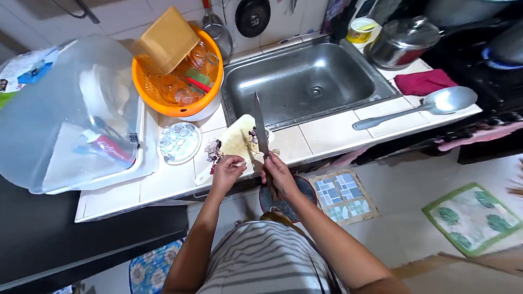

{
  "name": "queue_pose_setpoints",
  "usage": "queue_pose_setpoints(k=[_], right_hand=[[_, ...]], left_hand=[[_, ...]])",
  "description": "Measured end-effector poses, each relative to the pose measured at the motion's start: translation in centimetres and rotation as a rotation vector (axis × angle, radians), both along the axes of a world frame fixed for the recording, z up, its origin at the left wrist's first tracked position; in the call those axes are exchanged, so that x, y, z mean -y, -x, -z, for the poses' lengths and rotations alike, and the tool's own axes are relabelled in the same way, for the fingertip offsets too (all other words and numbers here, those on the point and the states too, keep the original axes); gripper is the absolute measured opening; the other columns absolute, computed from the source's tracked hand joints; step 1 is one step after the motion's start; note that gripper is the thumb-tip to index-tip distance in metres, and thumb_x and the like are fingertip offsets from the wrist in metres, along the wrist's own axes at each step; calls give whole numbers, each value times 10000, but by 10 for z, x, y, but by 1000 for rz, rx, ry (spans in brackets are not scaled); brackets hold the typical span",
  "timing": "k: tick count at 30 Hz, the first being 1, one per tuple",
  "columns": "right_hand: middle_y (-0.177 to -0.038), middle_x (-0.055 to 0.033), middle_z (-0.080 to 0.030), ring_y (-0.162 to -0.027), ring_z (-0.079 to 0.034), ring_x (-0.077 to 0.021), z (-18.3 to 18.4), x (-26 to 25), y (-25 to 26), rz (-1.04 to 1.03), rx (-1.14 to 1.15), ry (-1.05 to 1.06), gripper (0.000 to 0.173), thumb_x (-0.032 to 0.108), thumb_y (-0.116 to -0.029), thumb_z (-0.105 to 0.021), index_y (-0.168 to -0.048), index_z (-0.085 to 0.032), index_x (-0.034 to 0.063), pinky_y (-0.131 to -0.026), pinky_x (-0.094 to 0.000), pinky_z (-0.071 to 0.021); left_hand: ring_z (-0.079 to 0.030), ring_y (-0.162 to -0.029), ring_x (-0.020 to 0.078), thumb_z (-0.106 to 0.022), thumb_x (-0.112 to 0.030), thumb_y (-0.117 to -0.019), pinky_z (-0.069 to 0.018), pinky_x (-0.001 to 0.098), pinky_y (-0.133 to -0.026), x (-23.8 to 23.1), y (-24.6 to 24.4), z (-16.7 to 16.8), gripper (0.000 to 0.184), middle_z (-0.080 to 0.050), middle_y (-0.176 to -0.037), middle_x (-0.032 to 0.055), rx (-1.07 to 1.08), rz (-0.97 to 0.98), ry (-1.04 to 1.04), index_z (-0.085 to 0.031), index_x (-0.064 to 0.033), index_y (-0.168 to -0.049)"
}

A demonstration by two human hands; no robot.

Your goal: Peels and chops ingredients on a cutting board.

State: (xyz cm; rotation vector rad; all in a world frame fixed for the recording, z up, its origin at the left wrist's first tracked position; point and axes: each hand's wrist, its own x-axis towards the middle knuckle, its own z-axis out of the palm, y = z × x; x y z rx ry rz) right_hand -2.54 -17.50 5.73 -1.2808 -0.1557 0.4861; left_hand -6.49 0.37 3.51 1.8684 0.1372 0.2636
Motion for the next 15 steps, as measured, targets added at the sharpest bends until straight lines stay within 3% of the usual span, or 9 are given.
queue_pose_setpoints(k=[3,5,9,10,12,15], right_hand=[[-920,-20,-636,-789,-635,-32,4,2,0,-2,77,33,348,15,-1029,-477,-1355,-485,-107,-764,-202,-553],[-1011,-69,-647,-836,-646,-50,6,4,-1,-9,118,68,296,-5,-997,-525,-1276,-526,-103,-781,-210,-554],[-815,8,-597,-700,-596,-13,1,1,2,44,82,86,131,10,-1002,-524,-1109,-529,-65,-697,-185,-529],[-769,25,-565,-661,-575,-7,-1,-1,2,40,70,106,130,34,-1023,-498,-1115,-505,-57,-671,-182,-519],[-766,1,-556,-637,-555,-16,0,-1,0,4,82,177,271,64,-1044,-492,-1252,-516,-108,-650,-189,-510],[-865,-99,-673,-714,-638,-52,4,-1,-2,-26,222,286,321,30,-991,-542,-1261,-603,-133,-724,-218,-561]], left_hand=[[-650,-915,99,-744,45,-855,-560,210,-814,0,-1,1,182,-656,-1044,163,38,6,-16,-697,111,-1018],[-667,-946,111,-727,52,-867,-565,213,-833,1,-2,-2,162,-667,-1095,195,38,24,-14,-705,120,-1013],[-681,-927,81,-676,44,-905,-557,216,-852,3,-3,-5,162,-715,-1060,176,48,46,13,-706,122,-1044],[-679,-910,74,-670,35,-916,-557,216,-852,3,-3,-6,175,-718,-1041,163,35,39,21,-703,121,-1065],[-671,-865,60,-676,30,-917,-555,209,-827,5,-3,-8,205,-718,-1020,146,4,8,43,-694,122,-1099],[-673,-833,44,-695,41,-904,-569,204,-795,8,-3,-13,259,-705,-1006,113,-45,-31,91,-638,115,-1145]])
